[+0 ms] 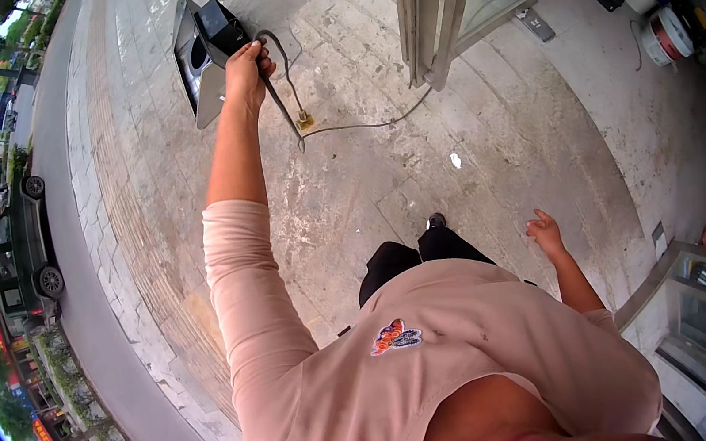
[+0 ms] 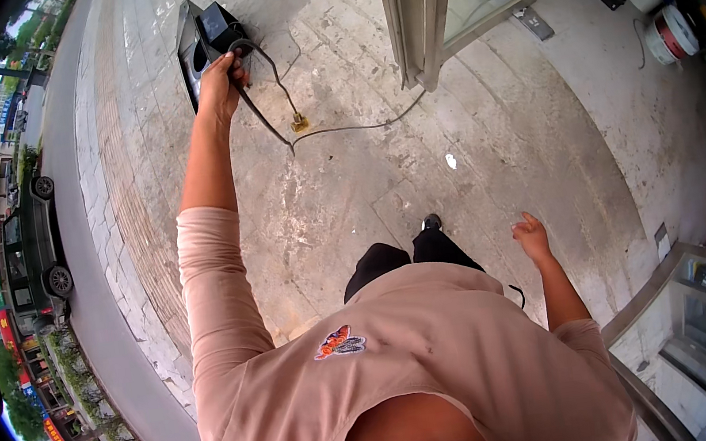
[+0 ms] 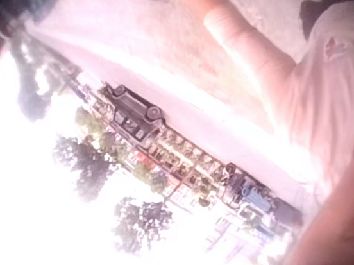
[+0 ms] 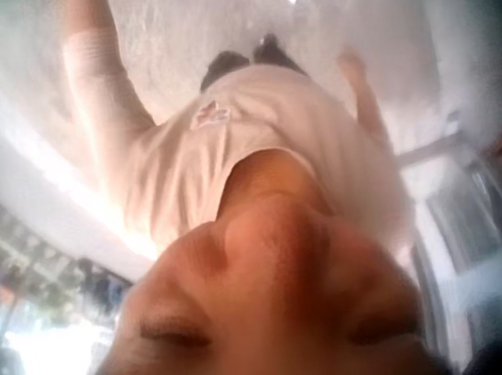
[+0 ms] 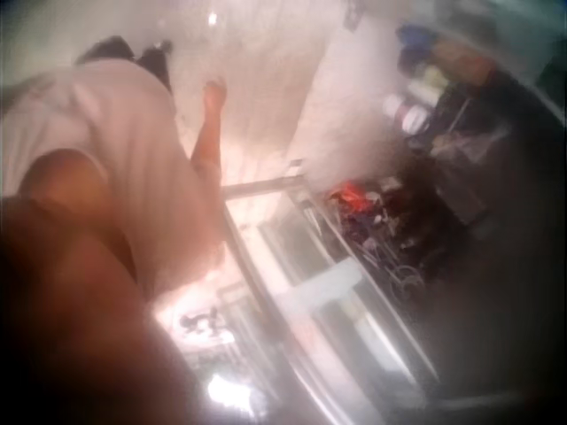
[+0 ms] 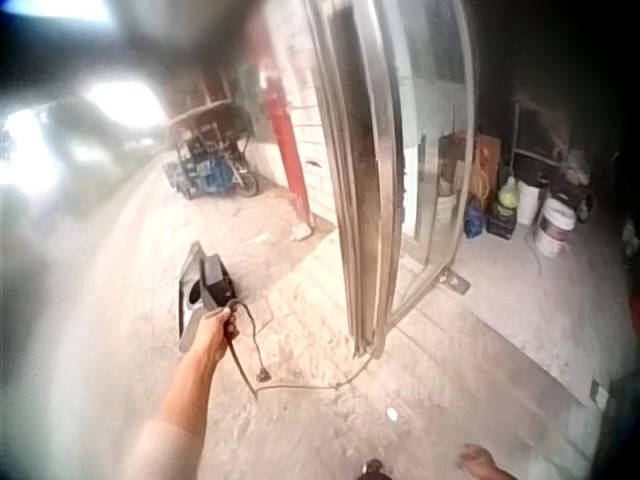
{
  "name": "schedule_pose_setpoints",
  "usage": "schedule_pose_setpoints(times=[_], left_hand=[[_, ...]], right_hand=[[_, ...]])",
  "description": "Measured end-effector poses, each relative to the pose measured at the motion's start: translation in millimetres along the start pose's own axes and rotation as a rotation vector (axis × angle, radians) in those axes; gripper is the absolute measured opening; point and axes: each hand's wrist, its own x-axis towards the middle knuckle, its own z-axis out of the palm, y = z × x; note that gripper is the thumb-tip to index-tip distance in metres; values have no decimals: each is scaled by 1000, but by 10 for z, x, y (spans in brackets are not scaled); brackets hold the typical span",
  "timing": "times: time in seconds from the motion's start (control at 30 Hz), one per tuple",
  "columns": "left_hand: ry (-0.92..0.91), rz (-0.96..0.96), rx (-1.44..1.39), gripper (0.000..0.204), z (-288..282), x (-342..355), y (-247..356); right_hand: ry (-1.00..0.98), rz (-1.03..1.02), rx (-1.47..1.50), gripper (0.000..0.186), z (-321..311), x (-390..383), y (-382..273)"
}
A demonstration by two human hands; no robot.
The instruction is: The person plugs in a power adapter and tests the control panel of a range hood. They then retrieve a black filter panel from a workshop area and attempt to install it onto the range hood, using a screwdriver to secure it.
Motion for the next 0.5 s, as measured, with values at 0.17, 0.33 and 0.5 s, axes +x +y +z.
schedule_pose_setpoints(times=[0.17, 0.33, 0.5], left_hand=[[-112, 13, 66, 12, 656, 2126, 278], [-126, -189, 92, 14, 1041, 4542, 45], [-232, -379, 20, 22, 1722, 6039, -232]], right_hand=[[202, 114, 100, 60, -48, 552, -816], [441, 267, 261, 61, 378, 610, -878], [729, 589, 418, 60, 1434, -121, -742]])
